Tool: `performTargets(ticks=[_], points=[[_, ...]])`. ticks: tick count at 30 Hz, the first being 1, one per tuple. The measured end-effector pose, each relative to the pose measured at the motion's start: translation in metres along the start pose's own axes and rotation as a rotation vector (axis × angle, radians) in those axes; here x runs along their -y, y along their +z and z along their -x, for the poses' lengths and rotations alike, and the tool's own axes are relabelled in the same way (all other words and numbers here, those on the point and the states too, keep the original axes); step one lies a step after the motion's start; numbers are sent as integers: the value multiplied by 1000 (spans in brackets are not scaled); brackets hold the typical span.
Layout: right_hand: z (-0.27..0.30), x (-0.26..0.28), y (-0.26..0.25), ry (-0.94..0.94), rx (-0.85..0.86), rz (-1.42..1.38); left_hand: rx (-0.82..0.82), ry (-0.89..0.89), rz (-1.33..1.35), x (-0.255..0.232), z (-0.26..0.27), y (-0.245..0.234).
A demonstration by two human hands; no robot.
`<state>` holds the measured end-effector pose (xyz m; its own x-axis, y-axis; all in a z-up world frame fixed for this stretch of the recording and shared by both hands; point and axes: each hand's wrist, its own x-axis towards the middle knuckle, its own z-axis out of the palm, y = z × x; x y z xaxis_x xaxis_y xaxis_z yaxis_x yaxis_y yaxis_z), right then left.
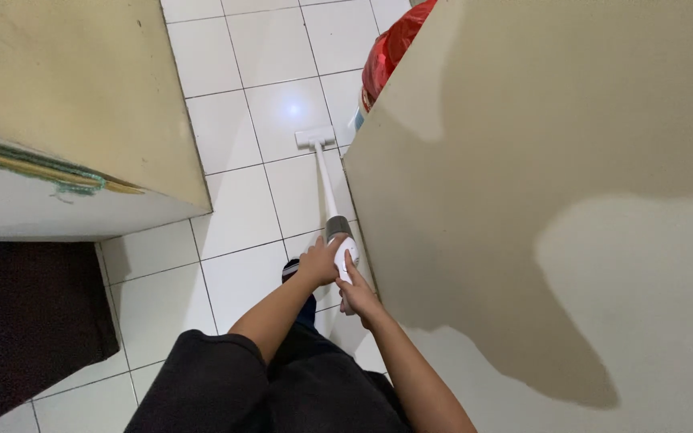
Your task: Vacuuming a tiled floor around furniture and objects using a handheld cordless vacuum cleaner.
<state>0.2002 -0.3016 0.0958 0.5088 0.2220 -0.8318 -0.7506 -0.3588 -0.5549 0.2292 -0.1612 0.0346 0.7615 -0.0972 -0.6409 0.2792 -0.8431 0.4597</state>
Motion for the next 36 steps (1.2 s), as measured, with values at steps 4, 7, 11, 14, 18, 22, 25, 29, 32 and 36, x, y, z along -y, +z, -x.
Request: performTargets(ticks=[4,7,11,14,18,22,25,29,32,36], points=[[38,-7,3,2,4,14,-66,114,87,-4,31,10],[66,-35,4,84,-43,157,-197,244,39,5,56,49],[81,-105,-12,-85,142,28,-389,439,192,24,76,131],[109,-130,-19,-117,169,147,-377,365,286,8,120,149],[133,-177,-24,-339,160,423,-340,235,215,-17,196,155],[195,-121,-13,-129,265,428,-452,211,297,-11,211,172],[194,-112,-16,-165,399,505,-468,110,220,-20,231,169],[178,-60,13,-69,398,861,-522,-107,397,-7,227,157],[163,-17,34,-112,489,1064,-611,-200,495,12,212,152],[134,33,83,-161,635,1153,-725,-315,542,60,177,132]])
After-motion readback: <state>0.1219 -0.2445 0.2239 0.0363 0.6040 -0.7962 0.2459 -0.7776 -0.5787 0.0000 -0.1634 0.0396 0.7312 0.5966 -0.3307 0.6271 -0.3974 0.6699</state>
